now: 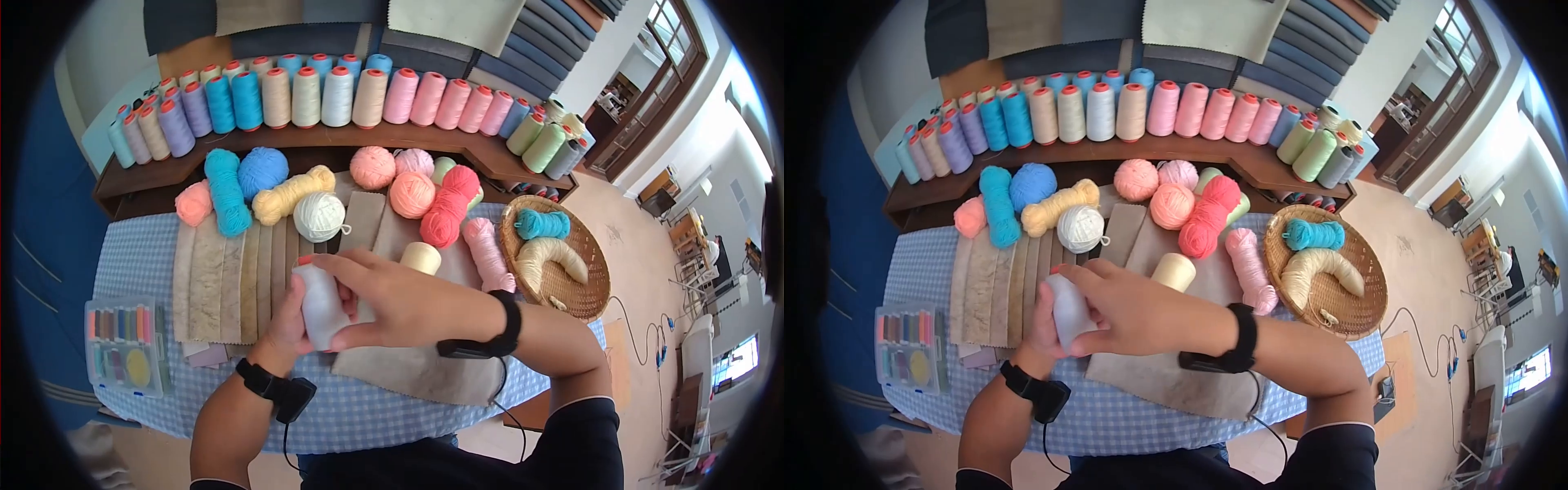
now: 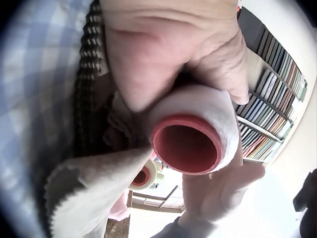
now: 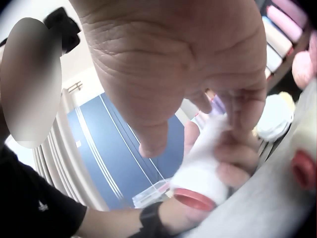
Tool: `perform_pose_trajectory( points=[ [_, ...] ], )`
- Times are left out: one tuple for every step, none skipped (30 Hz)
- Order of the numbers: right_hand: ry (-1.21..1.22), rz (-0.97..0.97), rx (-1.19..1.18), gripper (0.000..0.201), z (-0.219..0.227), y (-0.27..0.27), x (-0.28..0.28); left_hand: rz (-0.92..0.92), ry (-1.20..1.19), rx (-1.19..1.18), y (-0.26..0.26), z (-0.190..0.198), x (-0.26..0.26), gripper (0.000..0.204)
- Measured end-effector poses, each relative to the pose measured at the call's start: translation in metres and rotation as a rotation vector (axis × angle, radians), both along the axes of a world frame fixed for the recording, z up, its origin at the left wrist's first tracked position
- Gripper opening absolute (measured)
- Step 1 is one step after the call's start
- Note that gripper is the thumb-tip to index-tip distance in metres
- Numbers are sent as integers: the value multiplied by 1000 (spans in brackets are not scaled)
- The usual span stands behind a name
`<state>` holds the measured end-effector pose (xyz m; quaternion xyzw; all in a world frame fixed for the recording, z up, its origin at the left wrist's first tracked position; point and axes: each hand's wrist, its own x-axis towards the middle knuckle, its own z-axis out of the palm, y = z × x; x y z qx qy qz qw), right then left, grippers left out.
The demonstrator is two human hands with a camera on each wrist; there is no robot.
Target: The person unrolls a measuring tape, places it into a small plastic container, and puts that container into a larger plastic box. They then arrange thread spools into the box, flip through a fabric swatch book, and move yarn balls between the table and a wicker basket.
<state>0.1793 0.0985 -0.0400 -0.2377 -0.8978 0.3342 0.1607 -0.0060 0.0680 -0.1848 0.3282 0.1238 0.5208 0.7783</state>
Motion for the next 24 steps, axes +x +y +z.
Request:
perform_pose_trajectory(
  points=[
    [-81, -85, -56, 79, -2, 0, -4, -25, -1, 10, -1, 1, 2, 81],
    [-82, -96, -51, 79, -3, 2, -8, 16, 67, -23, -5, 3, 1, 86],
    [-103, -109, -86, 78, -5, 4, -10, 59, 135, -55, -7, 3, -1, 92],
    [-126, -119, -121, 77, -5, 5, -11, 18, 168, -50, -5, 0, -5, 99],
    [-131, -126, -117, 77, -6, 6, -10, 12, 163, -45, -6, 0, -3, 99],
    [-64, -111, -151, 71, -8, 6, -10, 67, 166, -83, -9, 10, 2, 100],
    [2, -94, -185, 66, -9, 5, -8, 124, 167, -123, -10, 14, 5, 101],
    [-6, -96, -183, 66, -7, 1, -6, 77, 132, -34, -5, 10, 5, 103],
    [25, -65, -196, 60, -2, -5, -4, 78, 123, -34, -3, 12, 7, 103],
    [56, -33, -210, 55, 2, -7, 0, 67, 140, 0, -3, 17, 8, 102],
    [48, -32, -211, 55, 4, -5, 5, 56, 156, 32, -4, 22, 9, 102],
    [133, -59, -188, 54, 8, 0, 12, 88, 122, -43, -7, 29, 14, 97],
    [218, -85, -165, 53, 14, 6, 21, 90, 114, -45, -5, 24, 12, 97],
    [245, -216, -167, 52, 25, 21, 33, 28, 39, -20, -1, 16, 8, 94],
    [272, -347, -167, 50, 38, 44, 49, -34, -36, 6, 1, 11, 6, 91],
    [320, -420, -97, 50, 51, 68, 66, 32, 8, -46, -1, 16, 9, 87],
    [370, -494, -25, 49, 62, 93, 85, 35, 3, -44, 0, 15, 9, 87],
    [318, -666, 147, 51, 66, 118, 103, 27, -8, -33, 0, 14, 9, 85],
    [263, -836, 323, 53, 66, 144, 123, 18, -19, -20, 1, 13, 10, 82],
    [227, -895, 391, 55, 62, 172, 149, 16, -21, -18, 1, 14, 10, 82],
    [191, -953, 460, 58, 58, 194, 171, 8, -9, -16, 1, 15, 9, 82],
    [191, -951, 463, 58, 56, 204, 183, 1, 4, -14, 1, 16, 9, 82],
    [129, -1024, 486, 61, 54, 213, 192, 3, 4, -13, 1, 17, 9, 82],
    [67, -1096, 506, 64, 54, 219, 198, -3, 10, -6, 1, 17, 9, 81]
  ],
)
